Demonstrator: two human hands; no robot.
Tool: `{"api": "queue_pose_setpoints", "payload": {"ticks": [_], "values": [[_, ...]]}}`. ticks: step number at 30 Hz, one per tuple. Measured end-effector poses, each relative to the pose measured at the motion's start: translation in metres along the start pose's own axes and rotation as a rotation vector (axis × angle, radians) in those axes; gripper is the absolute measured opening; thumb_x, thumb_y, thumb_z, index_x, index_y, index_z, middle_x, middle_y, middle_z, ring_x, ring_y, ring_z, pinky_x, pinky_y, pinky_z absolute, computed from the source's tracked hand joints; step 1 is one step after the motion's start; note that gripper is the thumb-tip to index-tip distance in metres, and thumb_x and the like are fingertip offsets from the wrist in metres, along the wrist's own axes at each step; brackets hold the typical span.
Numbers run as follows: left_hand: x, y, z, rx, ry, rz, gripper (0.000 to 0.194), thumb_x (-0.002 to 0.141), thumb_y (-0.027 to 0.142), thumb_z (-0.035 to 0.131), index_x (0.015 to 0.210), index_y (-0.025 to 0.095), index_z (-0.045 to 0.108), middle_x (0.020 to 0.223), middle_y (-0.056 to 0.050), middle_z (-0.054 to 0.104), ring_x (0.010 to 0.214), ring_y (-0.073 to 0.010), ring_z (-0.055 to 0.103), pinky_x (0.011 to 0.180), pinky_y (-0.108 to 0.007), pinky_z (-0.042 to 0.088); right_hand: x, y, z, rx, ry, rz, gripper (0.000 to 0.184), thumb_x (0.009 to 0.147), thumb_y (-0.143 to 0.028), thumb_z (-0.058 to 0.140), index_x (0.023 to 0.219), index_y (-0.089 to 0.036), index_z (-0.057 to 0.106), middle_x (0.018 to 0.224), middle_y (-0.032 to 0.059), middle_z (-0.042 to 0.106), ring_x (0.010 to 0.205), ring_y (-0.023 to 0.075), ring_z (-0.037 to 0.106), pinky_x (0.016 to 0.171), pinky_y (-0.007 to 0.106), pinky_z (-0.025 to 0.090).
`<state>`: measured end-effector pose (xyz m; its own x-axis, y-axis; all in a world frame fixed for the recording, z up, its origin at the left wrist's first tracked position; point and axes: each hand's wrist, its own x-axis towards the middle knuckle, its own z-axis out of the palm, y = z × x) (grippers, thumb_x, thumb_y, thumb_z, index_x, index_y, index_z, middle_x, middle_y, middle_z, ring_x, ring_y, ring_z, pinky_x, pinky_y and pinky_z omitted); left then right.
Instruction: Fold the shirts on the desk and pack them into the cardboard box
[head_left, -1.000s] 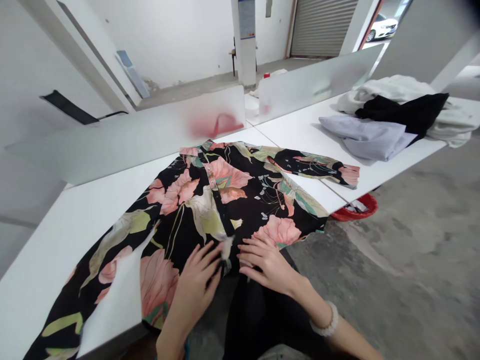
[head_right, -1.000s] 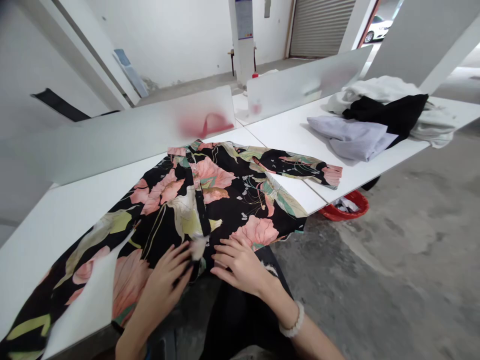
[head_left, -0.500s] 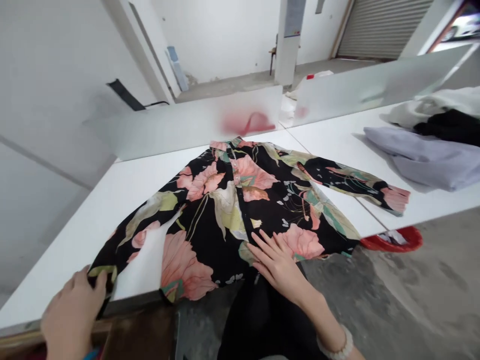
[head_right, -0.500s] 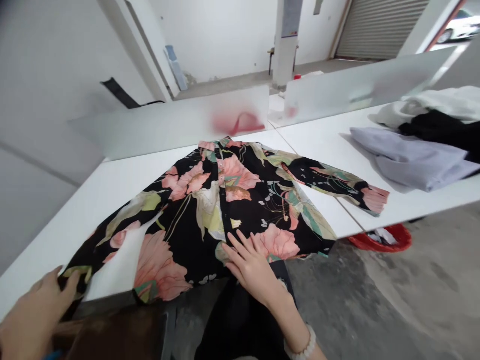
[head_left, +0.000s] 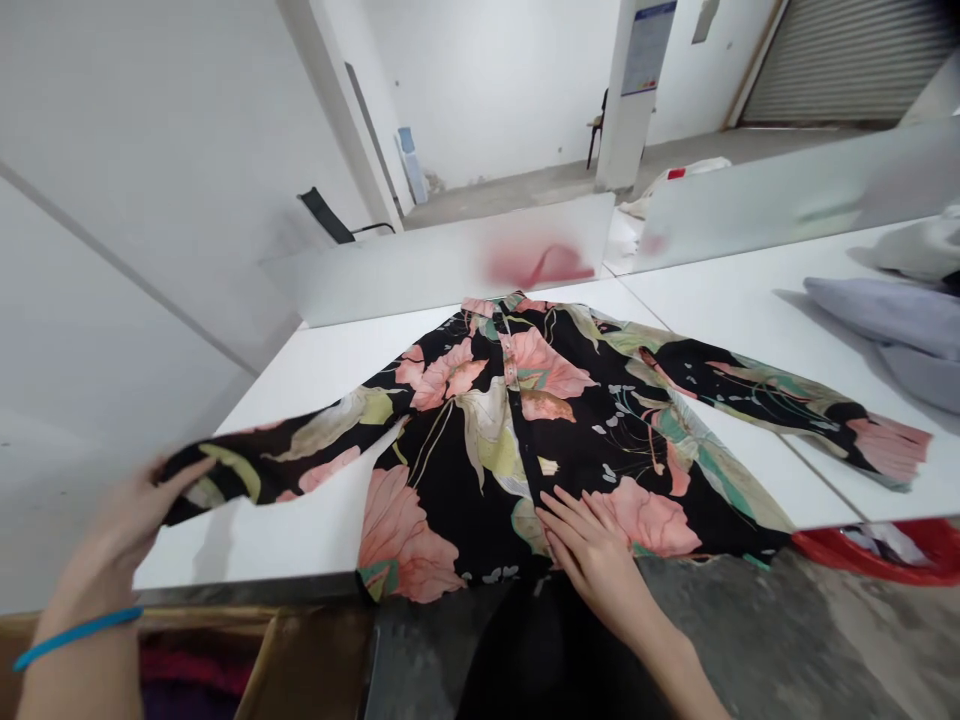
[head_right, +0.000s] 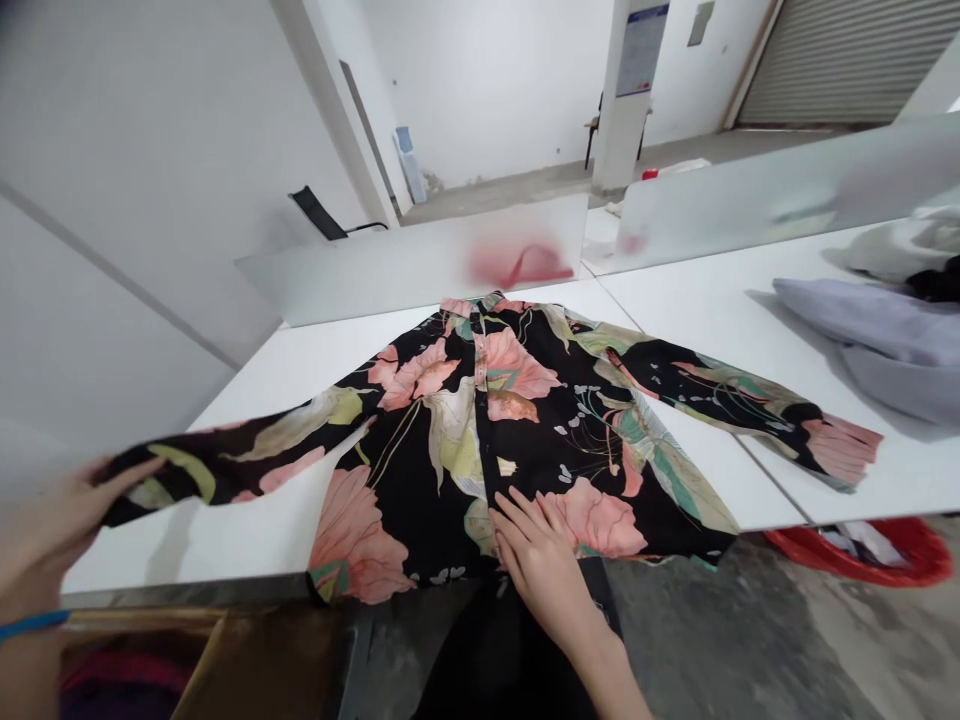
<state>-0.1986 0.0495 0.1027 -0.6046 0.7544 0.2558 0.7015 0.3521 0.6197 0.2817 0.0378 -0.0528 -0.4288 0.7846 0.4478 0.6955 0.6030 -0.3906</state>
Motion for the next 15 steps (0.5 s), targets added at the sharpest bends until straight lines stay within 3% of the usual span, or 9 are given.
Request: {"api": "queue_pose_setpoints", "payload": {"ticks": [1,3,6,8,9,11,13,15], "values": [[-0.004,0.023,-0.002,-0.209,-0.014,-0.077,0.048,0.064,0.058,0.061,0.086,0.016,0.060,0.053,0.010,0.063,0.059,-0.0108,0.060,0.064,-0.032,0.051,0.000,-0.001,0.001,0.029,0.018,0.018,0.032,0.092,-0.017,0.042,0.115,-0.021,0.064,0.124,0.0078,0.061,0.121,0.0271,0.052,0.100,0.056,0.041],[-0.022,0.070,-0.004,-0.388,-0.010,0.027,0.059,0.062,0.054,0.064,0.109,0.019,0.057,0.066,0.009,0.067,0.065,-0.0094,0.058,0.070,-0.032,0.049,0.000,-0.003,0.001,0.127,0.065,0.083,0.031,0.092,-0.020,0.044,0.115,-0.022,0.064,0.120,0.0082,0.064,0.120,0.0271,0.053,0.101,0.057,0.039],[-0.060,0.125,0.004,-0.387,-0.449,0.424,0.083,0.062,0.059,0.064,0.133,0.022,0.044,0.109,-0.005,0.069,0.091,-0.0211,0.062,0.081,-0.041,0.049,0.000,-0.006,-0.002,0.408,0.166,0.282,0.032,0.095,-0.029,0.043,0.121,-0.023,0.060,0.116,0.0095,0.066,0.115,0.0258,0.057,0.100,0.052,0.043],[-0.078,0.145,0.020,-0.229,-0.695,0.577,0.075,0.067,0.056,0.063,0.133,0.024,0.047,0.123,-0.009,0.063,0.107,-0.0272,0.059,0.085,-0.040,0.049,0.000,-0.005,-0.004,0.646,0.247,0.449,0.038,0.097,-0.036,0.038,0.129,-0.023,0.053,0.114,0.0101,0.067,0.109,0.0235,0.061,0.094,0.044,0.049],[-0.082,0.149,0.031,-0.136,-0.747,0.603,0.065,0.071,0.054,0.060,0.129,0.025,0.052,0.124,-0.008,0.062,0.111,-0.0274,0.058,0.083,-0.037,0.050,-0.001,-0.003,-0.005,0.756,0.283,0.513,0.040,0.097,-0.039,0.034,0.132,-0.023,0.049,0.113,0.0100,0.067,0.104,0.0223,0.064,0.090,0.041,0.052],[-0.082,0.147,0.059,0.036,-0.716,0.607,0.048,0.079,0.053,0.049,0.116,0.025,0.062,0.118,-0.007,0.066,0.108,-0.0259,0.060,0.077,-0.032,0.051,-0.002,0.002,-0.006,0.889,0.303,0.570,0.043,0.098,-0.043,0.030,0.134,-0.024,0.045,0.114,0.0095,0.066,0.097,0.0203,0.067,0.084,0.037,0.055],[-0.073,0.133,0.089,0.208,-0.654,0.595,0.041,0.083,0.050,0.041,0.106,0.025,0.066,0.111,-0.007,0.069,0.101,-0.0252,0.063,0.076,-0.031,0.050,-0.002,0.005,-0.007,0.863,0.256,0.556,0.042,0.096,-0.044,0.035,0.133,-0.025,0.044,0.118,0.0093,0.064,0.095,0.0192,0.067,0.081,0.035,0.056],[-0.064,0.116,0.114,0.348,-0.655,0.594,0.037,0.084,0.044,0.040,0.101,0.025,0.066,0.107,-0.007,0.070,0.094,-0.0247,0.065,0.078,-0.032,0.048,0.000,0.003,-0.006,0.702,0.189,0.505,0.042,0.093,-0.042,0.044,0.131,-0.024,0.045,0.117,0.0093,0.063,0.094,0.0195,0.065,0.079,0.034,0.055]]}}
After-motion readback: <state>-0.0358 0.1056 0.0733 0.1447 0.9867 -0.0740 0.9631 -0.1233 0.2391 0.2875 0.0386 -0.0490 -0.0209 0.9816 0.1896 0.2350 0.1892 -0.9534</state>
